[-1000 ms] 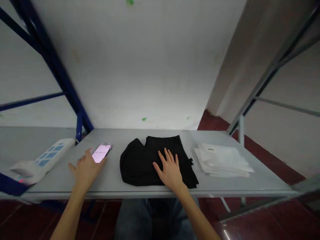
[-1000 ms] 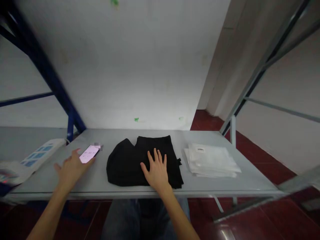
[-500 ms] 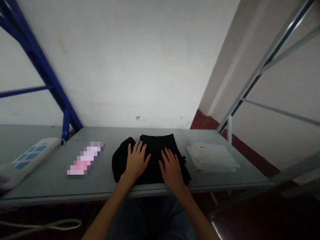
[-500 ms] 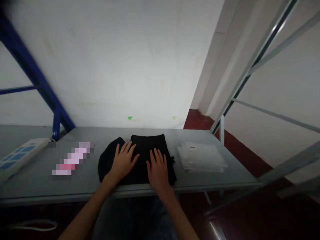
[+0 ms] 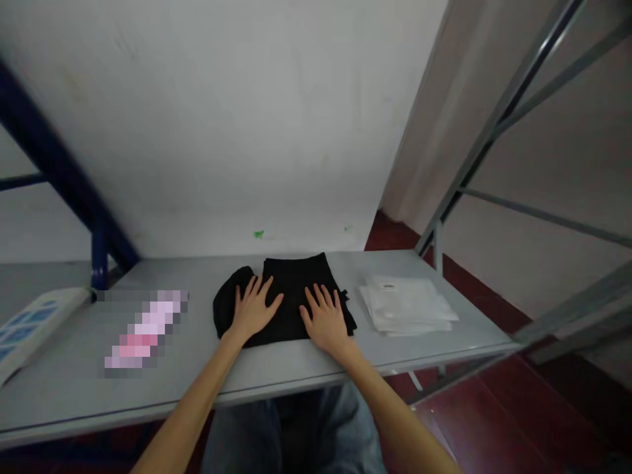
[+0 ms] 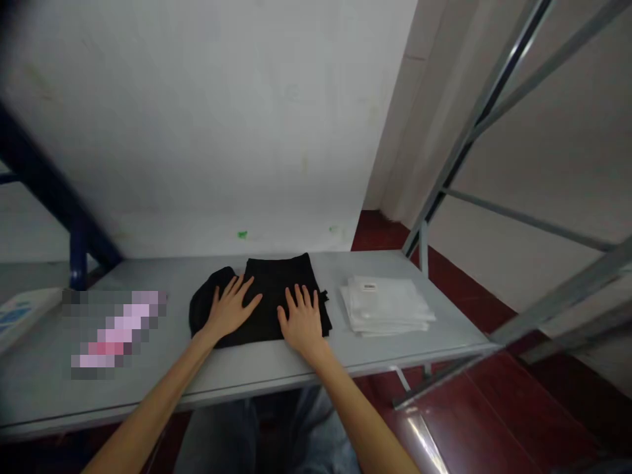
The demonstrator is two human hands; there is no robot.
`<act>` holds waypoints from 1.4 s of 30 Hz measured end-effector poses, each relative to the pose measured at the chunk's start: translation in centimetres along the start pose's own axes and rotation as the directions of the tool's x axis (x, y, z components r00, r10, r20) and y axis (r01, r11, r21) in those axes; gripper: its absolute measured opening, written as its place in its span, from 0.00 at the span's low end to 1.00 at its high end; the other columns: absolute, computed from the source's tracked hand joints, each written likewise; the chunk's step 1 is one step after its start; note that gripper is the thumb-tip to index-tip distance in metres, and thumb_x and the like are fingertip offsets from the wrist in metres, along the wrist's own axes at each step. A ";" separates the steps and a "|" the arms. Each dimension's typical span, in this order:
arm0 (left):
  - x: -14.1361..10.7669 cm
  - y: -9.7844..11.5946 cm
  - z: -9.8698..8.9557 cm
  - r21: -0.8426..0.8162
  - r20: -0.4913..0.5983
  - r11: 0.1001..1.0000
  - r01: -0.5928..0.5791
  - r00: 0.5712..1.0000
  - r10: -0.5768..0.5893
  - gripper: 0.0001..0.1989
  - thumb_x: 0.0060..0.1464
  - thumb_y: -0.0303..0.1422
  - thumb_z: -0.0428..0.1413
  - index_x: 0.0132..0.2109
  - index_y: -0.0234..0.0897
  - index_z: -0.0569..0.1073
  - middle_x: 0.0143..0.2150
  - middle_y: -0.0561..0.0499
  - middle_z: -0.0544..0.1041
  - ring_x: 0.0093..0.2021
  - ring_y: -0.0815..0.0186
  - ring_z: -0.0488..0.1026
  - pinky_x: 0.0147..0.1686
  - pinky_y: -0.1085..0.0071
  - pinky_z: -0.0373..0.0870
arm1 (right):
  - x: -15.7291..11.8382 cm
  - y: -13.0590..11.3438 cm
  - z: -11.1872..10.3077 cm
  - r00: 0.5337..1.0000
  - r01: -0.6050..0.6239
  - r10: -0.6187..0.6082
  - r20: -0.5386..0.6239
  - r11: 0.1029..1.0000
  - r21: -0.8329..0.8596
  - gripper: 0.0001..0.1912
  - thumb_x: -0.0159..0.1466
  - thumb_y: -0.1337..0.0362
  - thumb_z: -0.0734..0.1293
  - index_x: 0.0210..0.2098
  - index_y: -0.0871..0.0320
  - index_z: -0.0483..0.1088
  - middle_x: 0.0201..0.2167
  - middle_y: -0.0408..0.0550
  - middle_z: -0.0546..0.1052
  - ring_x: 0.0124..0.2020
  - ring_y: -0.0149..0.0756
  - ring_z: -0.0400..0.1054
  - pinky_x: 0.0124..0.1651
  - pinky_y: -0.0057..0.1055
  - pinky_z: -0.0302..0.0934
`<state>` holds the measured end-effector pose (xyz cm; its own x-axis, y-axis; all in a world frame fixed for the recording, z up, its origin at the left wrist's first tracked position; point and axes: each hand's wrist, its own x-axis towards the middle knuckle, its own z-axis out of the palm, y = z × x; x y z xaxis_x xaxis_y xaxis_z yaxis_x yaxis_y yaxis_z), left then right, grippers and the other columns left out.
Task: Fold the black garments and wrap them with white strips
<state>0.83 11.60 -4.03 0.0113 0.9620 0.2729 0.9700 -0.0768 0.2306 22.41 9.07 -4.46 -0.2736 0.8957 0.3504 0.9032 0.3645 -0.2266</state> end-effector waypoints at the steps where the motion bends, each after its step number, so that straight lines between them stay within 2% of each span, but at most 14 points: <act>1: 0.4 -0.1 0.1 -0.005 -0.003 1.000 0.000 1.000 0.000 0.33 0.69 0.50 0.48 0.73 0.40 0.63 0.77 0.39 0.57 0.77 0.45 0.51 0.71 0.32 0.46 | 0.4 0.1 0.1 1.000 0.002 -0.002 0.000 1.000 -0.002 0.30 0.77 0.53 0.56 0.72 0.60 0.62 0.73 0.58 0.62 0.76 0.53 0.51 0.76 0.57 0.38; 10: 0.8 -0.4 0.8 -0.036 -0.034 0.999 0.000 0.999 -0.001 0.33 0.68 0.51 0.47 0.73 0.42 0.63 0.76 0.40 0.59 0.77 0.45 0.52 0.72 0.33 0.46 | 0.7 0.3 0.5 1.000 -0.008 0.007 -0.019 1.000 -0.013 0.29 0.77 0.53 0.57 0.72 0.60 0.62 0.73 0.58 0.63 0.75 0.53 0.51 0.76 0.56 0.38; 14: 0.3 -0.4 1.0 -0.023 -0.048 1.000 -0.012 0.999 0.010 0.32 0.68 0.51 0.47 0.73 0.43 0.64 0.76 0.40 0.60 0.76 0.45 0.54 0.71 0.33 0.48 | 0.2 0.1 0.4 1.000 -0.009 0.009 -0.020 1.000 -0.005 0.29 0.77 0.53 0.56 0.72 0.60 0.62 0.73 0.59 0.62 0.75 0.53 0.51 0.76 0.56 0.38; 17: -0.6 0.0 0.5 0.040 -0.108 0.999 -0.030 0.994 0.034 0.32 0.68 0.50 0.48 0.71 0.39 0.66 0.74 0.35 0.63 0.75 0.44 0.57 0.71 0.34 0.48 | -0.5 0.0 0.2 1.000 -0.006 0.006 -0.012 1.000 0.002 0.29 0.77 0.53 0.56 0.72 0.60 0.62 0.73 0.59 0.62 0.76 0.53 0.51 0.76 0.58 0.38; 19: -0.7 0.3 -0.2 0.100 -0.186 0.992 -0.075 0.978 0.093 0.31 0.67 0.49 0.49 0.68 0.35 0.70 0.72 0.33 0.66 0.74 0.42 0.58 0.72 0.35 0.46 | -0.7 0.0 -0.2 1.000 -0.003 0.003 0.001 1.000 0.009 0.29 0.77 0.54 0.56 0.73 0.60 0.61 0.73 0.60 0.63 0.75 0.54 0.52 0.75 0.59 0.41; 22: 0.9 0.6 -1.9 0.139 -0.301 0.979 -0.148 0.936 0.184 0.27 0.68 0.46 0.48 0.65 0.33 0.72 0.70 0.33 0.68 0.73 0.44 0.61 0.74 0.42 0.46 | 0.2 0.6 -1.7 0.999 0.012 -0.010 -0.040 0.999 0.040 0.30 0.77 0.54 0.57 0.74 0.59 0.58 0.72 0.60 0.64 0.74 0.54 0.54 0.74 0.59 0.46; 24: 3.0 0.5 -2.7 0.118 -0.354 0.982 -0.149 0.917 0.182 0.25 0.68 0.42 0.47 0.64 0.33 0.72 0.68 0.35 0.71 0.70 0.47 0.65 0.73 0.46 0.50 | 1.9 1.4 -2.9 0.993 0.045 -0.035 -0.112 0.996 0.082 0.31 0.76 0.56 0.56 0.75 0.60 0.55 0.71 0.59 0.65 0.72 0.52 0.57 0.73 0.55 0.51; 27: 6.4 -0.1 -2.8 0.087 -0.344 0.991 -0.103 0.930 0.127 0.24 0.66 0.39 0.49 0.63 0.30 0.72 0.64 0.34 0.74 0.66 0.45 0.69 0.72 0.45 0.53 | 5.7 3.3 -3.9 0.984 0.058 -0.033 -0.176 0.988 0.140 0.30 0.76 0.60 0.56 0.75 0.60 0.55 0.68 0.59 0.69 0.67 0.48 0.64 0.68 0.46 0.60; 29: 8.0 -0.8 -2.2 0.078 -0.289 0.994 -0.073 0.953 0.093 0.23 0.65 0.39 0.51 0.60 0.32 0.74 0.62 0.35 0.76 0.64 0.44 0.70 0.71 0.43 0.54 | 8.1 4.6 -3.4 0.985 -0.014 0.038 -0.169 0.990 0.142 0.28 0.74 0.63 0.57 0.73 0.61 0.58 0.66 0.61 0.71 0.65 0.48 0.66 0.66 0.45 0.62; 32: 8.8 -1.7 -0.9 0.068 -0.232 0.995 -0.067 0.969 0.081 0.18 0.64 0.38 0.52 0.55 0.37 0.77 0.59 0.38 0.79 0.62 0.45 0.72 0.70 0.41 0.55 | 10.3 5.8 -1.4 0.984 -0.115 0.130 -0.125 0.986 0.124 0.27 0.73 0.66 0.57 0.70 0.63 0.61 0.64 0.62 0.71 0.63 0.47 0.67 0.65 0.42 0.62; 35: 8.5 -2.3 -0.3 0.019 -0.268 0.996 -0.092 0.959 0.094 0.16 0.65 0.37 0.50 0.53 0.40 0.78 0.58 0.41 0.80 0.62 0.48 0.72 0.72 0.42 0.52 | 10.7 6.3 0.6 0.980 -0.138 0.151 -0.132 0.985 0.103 0.28 0.73 0.66 0.58 0.72 0.64 0.58 0.64 0.63 0.70 0.64 0.48 0.66 0.65 0.42 0.61; 38: 8.2 -2.1 -0.5 -0.078 -0.332 0.989 -0.126 0.939 0.093 0.16 0.65 0.37 0.50 0.53 0.40 0.78 0.57 0.43 0.80 0.61 0.51 0.73 0.74 0.43 0.48 | 10.3 6.6 1.5 0.976 -0.131 0.142 -0.162 0.988 0.080 0.31 0.72 0.66 0.58 0.74 0.65 0.53 0.66 0.64 0.68 0.65 0.50 0.63 0.65 0.44 0.60; 42: 8.1 -1.5 -1.3 -0.255 -0.344 0.955 -0.152 0.937 0.058 0.13 0.64 0.38 0.52 0.51 0.42 0.77 0.52 0.48 0.83 0.55 0.55 0.78 0.75 0.45 0.45 | 10.3 7.1 1.4 0.975 -0.087 0.115 -0.190 0.985 0.149 0.26 0.71 0.66 0.58 0.68 0.62 0.61 0.63 0.62 0.71 0.63 0.50 0.64 0.63 0.45 0.61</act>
<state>-0.83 19.16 -0.93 -0.0172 0.8067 0.5907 0.8627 -0.2867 0.4167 25.55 21.24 -3.79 -0.1006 0.8670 0.4881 0.8643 0.3191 -0.3888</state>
